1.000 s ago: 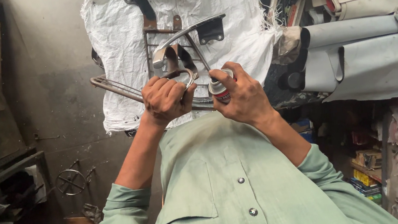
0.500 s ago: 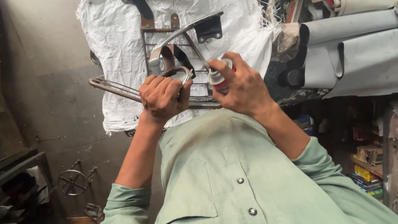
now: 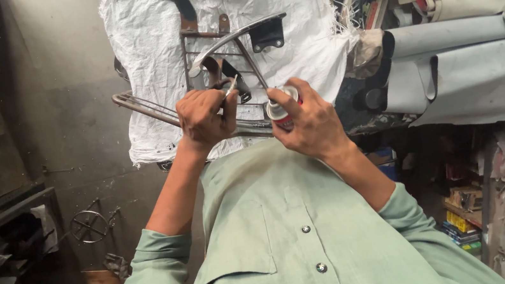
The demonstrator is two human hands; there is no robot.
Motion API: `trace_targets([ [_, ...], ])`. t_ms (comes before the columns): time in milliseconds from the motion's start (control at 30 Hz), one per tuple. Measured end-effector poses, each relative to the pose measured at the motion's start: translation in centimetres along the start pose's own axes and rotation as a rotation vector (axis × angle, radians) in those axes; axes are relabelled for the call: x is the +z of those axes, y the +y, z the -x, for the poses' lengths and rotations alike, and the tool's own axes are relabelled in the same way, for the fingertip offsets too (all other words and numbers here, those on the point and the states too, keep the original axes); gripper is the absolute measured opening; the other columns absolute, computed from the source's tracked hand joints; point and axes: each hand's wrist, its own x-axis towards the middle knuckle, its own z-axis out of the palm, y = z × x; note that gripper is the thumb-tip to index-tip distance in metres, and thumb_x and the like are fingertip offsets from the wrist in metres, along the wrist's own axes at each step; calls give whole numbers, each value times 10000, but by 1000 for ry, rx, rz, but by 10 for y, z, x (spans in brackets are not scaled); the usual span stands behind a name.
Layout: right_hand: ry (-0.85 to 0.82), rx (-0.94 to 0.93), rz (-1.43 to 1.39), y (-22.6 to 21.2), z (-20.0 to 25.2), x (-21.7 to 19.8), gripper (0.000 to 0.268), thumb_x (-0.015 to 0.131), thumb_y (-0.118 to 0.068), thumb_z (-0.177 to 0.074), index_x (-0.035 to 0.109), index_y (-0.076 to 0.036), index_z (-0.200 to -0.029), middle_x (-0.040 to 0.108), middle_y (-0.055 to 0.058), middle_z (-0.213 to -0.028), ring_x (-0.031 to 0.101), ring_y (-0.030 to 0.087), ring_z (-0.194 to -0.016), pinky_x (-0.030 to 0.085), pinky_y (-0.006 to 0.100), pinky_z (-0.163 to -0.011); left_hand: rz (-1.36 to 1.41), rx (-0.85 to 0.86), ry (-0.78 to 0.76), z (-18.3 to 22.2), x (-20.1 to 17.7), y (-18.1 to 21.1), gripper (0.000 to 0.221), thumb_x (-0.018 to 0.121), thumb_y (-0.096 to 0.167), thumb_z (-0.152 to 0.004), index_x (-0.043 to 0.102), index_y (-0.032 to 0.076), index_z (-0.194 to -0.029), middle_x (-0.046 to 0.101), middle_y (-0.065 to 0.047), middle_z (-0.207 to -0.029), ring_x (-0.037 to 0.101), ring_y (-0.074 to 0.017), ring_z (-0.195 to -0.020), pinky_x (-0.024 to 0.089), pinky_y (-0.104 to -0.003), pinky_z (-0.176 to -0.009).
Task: Spray painting a metal motorcycle part in a workshop.
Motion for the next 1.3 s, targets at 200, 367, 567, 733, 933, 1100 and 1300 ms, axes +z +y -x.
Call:
trace_targets([
  [200, 48, -44, 14, 2, -12, -7, 672, 825, -218, -812, 518, -193, -1409, 544, 245, -1313, 684, 432, -1044, 607, 470, -806, 22, -157, -11, 1, 7, 3, 313, 735, 119, -971, 571, 69, -710, 552, -122, -603, 564, -322, -519, 444, -414, -527],
  [367, -21, -20, 29, 5, 7, -4, 684, 830, -213, -784, 529, -201, -1398, 551, 246, -1300, 687, 403, -989, 610, 477, -808, 0, -263, 5, 2, 9, -1, 305, 717, 160, -1006, 600, 64, -742, 576, -127, -618, 587, -319, -530, 448, -416, -521],
  [567, 15, -45, 56, -1, 5, -8, 695, 837, -215, -783, 528, -201, -1405, 543, 242, -1304, 683, 424, -1052, 612, 468, -827, 71, -357, 0, 2, 10, 0, 326, 689, 215, -1037, 625, 57, -760, 552, -112, -573, 573, -265, -480, 430, -392, -487],
  [733, 46, -64, 27, -7, -5, -20, 679, 838, -225, -807, 529, -202, -1412, 550, 220, -1304, 695, 408, -1038, 616, 464, -822, 154, -558, 14, 8, 16, -5, 376, 675, 228, -1049, 604, 31, -736, 505, -71, -530, 452, -173, -429, 347, -353, -458],
  [933, 109, 65, -77, 18, 27, -20, 701, 843, -187, -809, 510, -181, -1425, 551, 212, -1344, 726, 390, -983, 639, 424, -808, 370, -689, 166, 20, 12, -19, 401, 659, 220, -1066, 577, 13, -733, 428, 14, -577, 355, -67, -566, 295, -314, -496],
  [1100, 209, 130, -70, 36, 47, -19, 756, 885, -148, -770, 501, -138, -1421, 569, 197, -1330, 659, 396, -1151, 585, 476, -968, 682, -870, 263, 13, 9, -22, 355, 603, 227, -1069, 698, 24, -793, 401, 81, -584, 297, -28, -535, 208, -265, -480],
  [1300, 252, 173, -82, 48, 56, -21, 784, 888, -137, -794, 473, -130, -1458, 554, 216, -1331, 648, 382, -1174, 580, 470, -996, 938, -1044, 320, 7, 14, -26, 377, 576, 263, -1067, 663, 66, -758, 410, 81, -547, 288, -15, -445, 176, -246, -393],
])
